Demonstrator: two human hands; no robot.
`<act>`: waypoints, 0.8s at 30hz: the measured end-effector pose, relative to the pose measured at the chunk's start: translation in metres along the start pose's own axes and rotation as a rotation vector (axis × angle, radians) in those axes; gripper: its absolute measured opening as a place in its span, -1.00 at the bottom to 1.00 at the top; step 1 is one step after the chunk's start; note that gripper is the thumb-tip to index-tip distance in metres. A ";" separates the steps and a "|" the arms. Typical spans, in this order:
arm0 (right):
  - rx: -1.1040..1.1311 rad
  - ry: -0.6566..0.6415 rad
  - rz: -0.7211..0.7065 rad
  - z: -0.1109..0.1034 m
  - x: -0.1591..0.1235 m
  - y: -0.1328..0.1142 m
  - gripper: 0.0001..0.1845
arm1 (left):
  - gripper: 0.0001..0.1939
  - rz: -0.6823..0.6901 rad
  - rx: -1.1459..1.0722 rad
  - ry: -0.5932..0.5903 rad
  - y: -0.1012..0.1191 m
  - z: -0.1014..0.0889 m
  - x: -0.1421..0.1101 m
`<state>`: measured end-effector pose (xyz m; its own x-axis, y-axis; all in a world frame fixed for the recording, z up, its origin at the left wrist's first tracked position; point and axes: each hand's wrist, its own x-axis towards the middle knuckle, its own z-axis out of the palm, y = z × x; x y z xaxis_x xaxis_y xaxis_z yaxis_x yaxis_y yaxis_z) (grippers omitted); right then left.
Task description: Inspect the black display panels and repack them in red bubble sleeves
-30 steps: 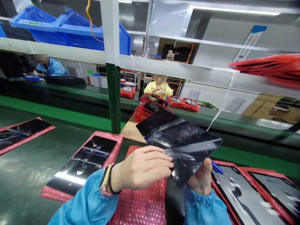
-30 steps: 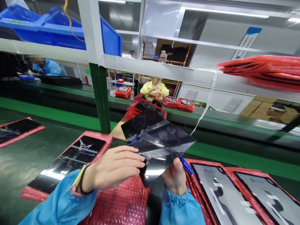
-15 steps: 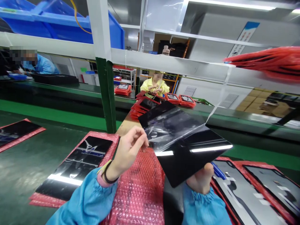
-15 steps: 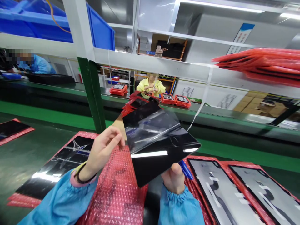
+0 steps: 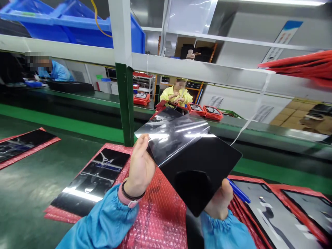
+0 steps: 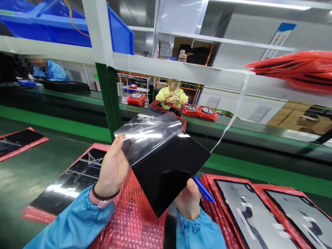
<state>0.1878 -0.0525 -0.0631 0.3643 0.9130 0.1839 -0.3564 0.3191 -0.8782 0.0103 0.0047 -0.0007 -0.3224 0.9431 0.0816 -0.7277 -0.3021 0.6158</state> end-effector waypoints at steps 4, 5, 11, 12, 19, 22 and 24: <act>0.077 -0.154 0.097 0.017 -0.011 -0.016 -0.30 | -0.93 0.070 -0.086 -0.012 0.007 -0.004 0.002; 0.090 -0.198 0.105 0.023 -0.015 -0.022 -0.27 | -0.93 0.085 -0.091 -0.007 0.008 -0.005 0.003; 0.132 -0.315 0.172 0.047 -0.026 -0.039 -0.20 | -0.91 0.167 -0.099 0.009 0.009 -0.008 0.008; 0.126 -0.322 0.183 0.047 -0.026 -0.039 -0.17 | -0.91 0.175 -0.098 0.006 0.010 -0.007 0.008; -0.040 -0.339 0.065 0.027 -0.015 -0.032 -0.45 | -0.93 0.200 -0.031 -0.049 0.017 -0.007 0.017; -0.175 -0.239 0.040 0.020 -0.016 -0.031 -0.51 | -0.91 0.192 0.035 -0.066 0.024 -0.008 0.026; -0.231 -0.182 0.031 0.018 -0.018 -0.031 -0.58 | -0.90 0.202 0.125 -0.056 0.029 -0.008 0.031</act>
<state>0.1762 -0.0745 -0.0312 0.1888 0.9585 0.2136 -0.1521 0.2435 -0.9579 -0.0258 0.0242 0.0138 -0.4169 0.8727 0.2540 -0.5703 -0.4688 0.6745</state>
